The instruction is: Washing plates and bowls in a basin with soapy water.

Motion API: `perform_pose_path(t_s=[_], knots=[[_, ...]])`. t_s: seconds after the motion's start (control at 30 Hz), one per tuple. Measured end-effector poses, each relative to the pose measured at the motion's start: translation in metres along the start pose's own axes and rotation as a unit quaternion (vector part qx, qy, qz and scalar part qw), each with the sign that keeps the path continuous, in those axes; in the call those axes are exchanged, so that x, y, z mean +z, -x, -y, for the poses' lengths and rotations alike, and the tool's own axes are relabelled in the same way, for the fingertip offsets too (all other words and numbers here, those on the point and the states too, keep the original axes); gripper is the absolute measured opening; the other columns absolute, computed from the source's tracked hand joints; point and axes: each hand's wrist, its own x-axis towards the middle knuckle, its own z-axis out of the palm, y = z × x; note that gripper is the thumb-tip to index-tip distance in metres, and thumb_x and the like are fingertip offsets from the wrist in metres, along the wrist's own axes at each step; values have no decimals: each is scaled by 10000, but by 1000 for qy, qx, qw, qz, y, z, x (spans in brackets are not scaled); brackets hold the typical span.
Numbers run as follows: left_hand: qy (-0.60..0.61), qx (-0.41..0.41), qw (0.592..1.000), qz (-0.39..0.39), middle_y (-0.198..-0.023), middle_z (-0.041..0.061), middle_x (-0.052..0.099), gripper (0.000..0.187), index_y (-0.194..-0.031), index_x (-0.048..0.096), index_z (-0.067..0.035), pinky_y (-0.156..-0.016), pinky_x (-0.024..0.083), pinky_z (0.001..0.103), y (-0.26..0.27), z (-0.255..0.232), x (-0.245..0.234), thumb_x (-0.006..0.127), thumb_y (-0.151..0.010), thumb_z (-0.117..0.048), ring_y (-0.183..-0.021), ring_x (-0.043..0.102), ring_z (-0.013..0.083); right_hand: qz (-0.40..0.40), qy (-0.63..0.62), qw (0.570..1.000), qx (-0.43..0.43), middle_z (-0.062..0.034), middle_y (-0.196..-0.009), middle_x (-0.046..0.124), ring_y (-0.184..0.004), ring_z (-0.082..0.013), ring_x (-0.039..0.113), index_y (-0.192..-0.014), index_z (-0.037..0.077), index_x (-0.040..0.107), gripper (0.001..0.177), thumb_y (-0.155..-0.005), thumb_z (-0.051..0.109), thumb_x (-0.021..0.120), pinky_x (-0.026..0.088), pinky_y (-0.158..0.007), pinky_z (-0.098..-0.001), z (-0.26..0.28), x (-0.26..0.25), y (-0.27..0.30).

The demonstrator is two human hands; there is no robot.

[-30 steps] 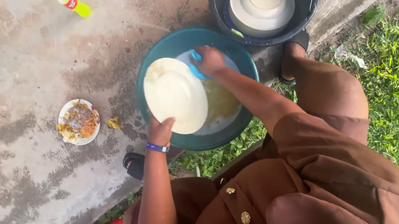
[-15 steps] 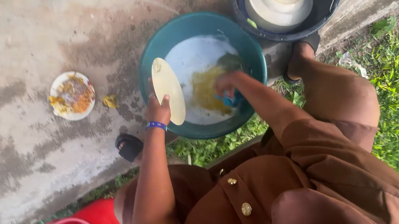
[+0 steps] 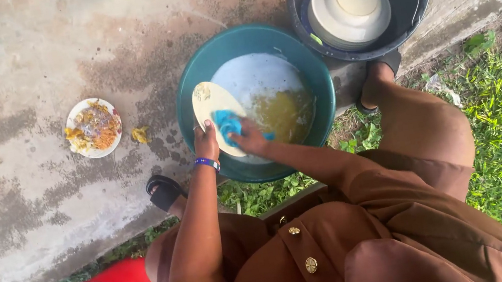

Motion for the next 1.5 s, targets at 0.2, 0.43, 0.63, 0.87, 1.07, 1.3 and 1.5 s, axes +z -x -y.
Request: perform_pose_path(t_s=[0.2,0.43,0.63,0.87,1.07,1.3,1.5], knots=[[74,-40,996,29,-1352,153,637,654,-1441,516,-2,-1026,460,393,39,-42,21,482,-1036,-515,-1219,597,244,-54,-237,964,-108,-232,-1633,353,-1524,-412,293,-1599,133,326,614,-1061,289,578,226,-1257,-502,80,-38,-28],[51,14,989,141,-1303,197,717,631,-1423,559,31,-1033,525,381,49,-73,28,742,-973,-373,-1161,669,243,-230,-204,942,136,-129,-1258,636,-1146,-250,605,-1393,94,565,561,-952,422,684,500,-982,-403,10,-94,-55],[-6,188,967,171,-1578,308,200,1296,-1527,90,-26,-1159,356,440,50,-187,-2,926,-614,-408,-1454,305,401,-102,-291,911,274,-84,-1046,698,-899,-177,638,-1245,18,687,657,-884,564,745,554,-798,-375,-44,-82,-31],[-506,237,813,165,-1621,88,417,308,-868,819,-279,-1203,126,619,44,-203,-35,914,-590,-185,-1526,177,473,82,-426,811,393,-126,-1158,729,-1005,-238,715,-1351,-2,627,819,-881,667,671,599,-883,-439,-59,-91,-51],[-138,41,989,37,-1070,114,756,280,-1080,734,-129,-912,576,450,34,-163,-46,697,-887,-328,-998,760,297,206,454,863,78,-175,-1664,114,-1365,-529,386,-1530,334,387,915,-757,596,798,428,-943,-658,-61,-91,9],[-211,123,965,-100,-953,251,704,415,-1086,702,11,-797,522,495,7,-91,-46,608,-1028,-389,-907,681,440,561,332,753,87,-139,-1285,772,-1042,-297,719,-1290,206,762,590,-746,434,784,559,-881,-477,-139,-26,23],[-155,31,968,-195,-956,255,728,450,-1103,706,-16,-805,529,481,2,-42,-27,565,-1002,-431,-906,708,412,467,-93,871,121,-92,-896,729,-756,-198,661,-1100,87,707,455,-759,368,818,527,-616,-365,143,-150,-40]])
